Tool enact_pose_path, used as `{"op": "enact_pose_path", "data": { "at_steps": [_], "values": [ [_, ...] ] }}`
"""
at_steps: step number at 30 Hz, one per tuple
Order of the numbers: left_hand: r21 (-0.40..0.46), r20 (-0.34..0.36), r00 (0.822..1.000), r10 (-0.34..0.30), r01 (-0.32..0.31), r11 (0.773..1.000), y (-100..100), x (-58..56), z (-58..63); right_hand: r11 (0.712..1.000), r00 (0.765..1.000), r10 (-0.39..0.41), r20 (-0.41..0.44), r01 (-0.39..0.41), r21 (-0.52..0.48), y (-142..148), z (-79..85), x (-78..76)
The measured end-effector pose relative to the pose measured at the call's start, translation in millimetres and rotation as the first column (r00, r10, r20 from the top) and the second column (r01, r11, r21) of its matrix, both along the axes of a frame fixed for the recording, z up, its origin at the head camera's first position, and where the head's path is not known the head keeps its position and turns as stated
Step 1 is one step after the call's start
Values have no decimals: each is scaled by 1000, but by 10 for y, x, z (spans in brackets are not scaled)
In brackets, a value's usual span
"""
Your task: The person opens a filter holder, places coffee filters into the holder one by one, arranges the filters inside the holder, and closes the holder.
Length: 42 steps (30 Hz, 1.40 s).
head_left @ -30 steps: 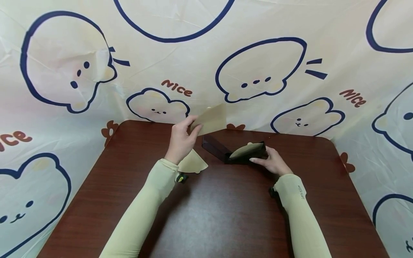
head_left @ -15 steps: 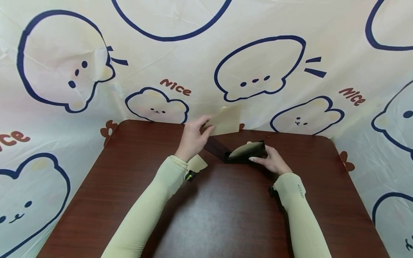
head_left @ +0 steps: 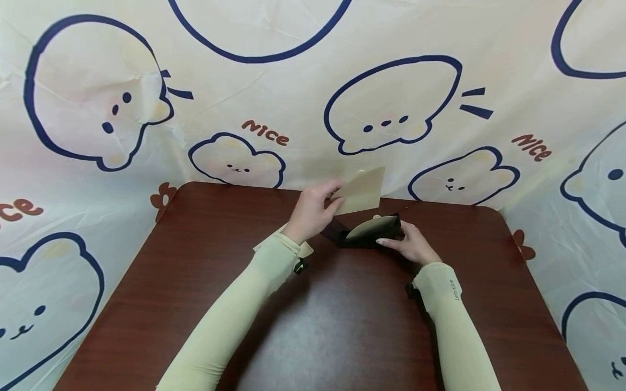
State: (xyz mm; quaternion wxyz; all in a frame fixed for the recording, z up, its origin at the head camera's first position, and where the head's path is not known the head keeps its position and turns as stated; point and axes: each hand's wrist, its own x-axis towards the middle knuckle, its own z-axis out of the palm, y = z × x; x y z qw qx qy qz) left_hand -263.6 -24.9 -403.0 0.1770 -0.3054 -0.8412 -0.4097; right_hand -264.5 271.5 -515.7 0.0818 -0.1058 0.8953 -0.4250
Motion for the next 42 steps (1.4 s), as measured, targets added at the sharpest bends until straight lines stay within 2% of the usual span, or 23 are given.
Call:
{"op": "enact_pose_path", "data": {
  "at_steps": [4,10,19,26,33,42],
  "values": [
    [-43,31,999,-19,20,999,68,-1,-46,999,1000,-24,3,24,27,6,26,17],
    [-40,70,997,-43,46,998,190,10,-130,999,999,-40,15,39,35,13,42,25],
    [-77,136,990,-24,35,996,305,32,-206,998,999,-42,18,42,35,0,36,21],
    [-100,137,990,-41,55,994,392,32,-291,999,999,-37,19,36,36,-5,44,34],
    [-165,127,992,-16,37,986,467,25,-358,999,999,-40,34,39,26,-9,42,34],
    [-182,123,992,-7,29,983,456,-2,-460,999,999,-28,38,28,21,-32,27,34]
  ]
}}
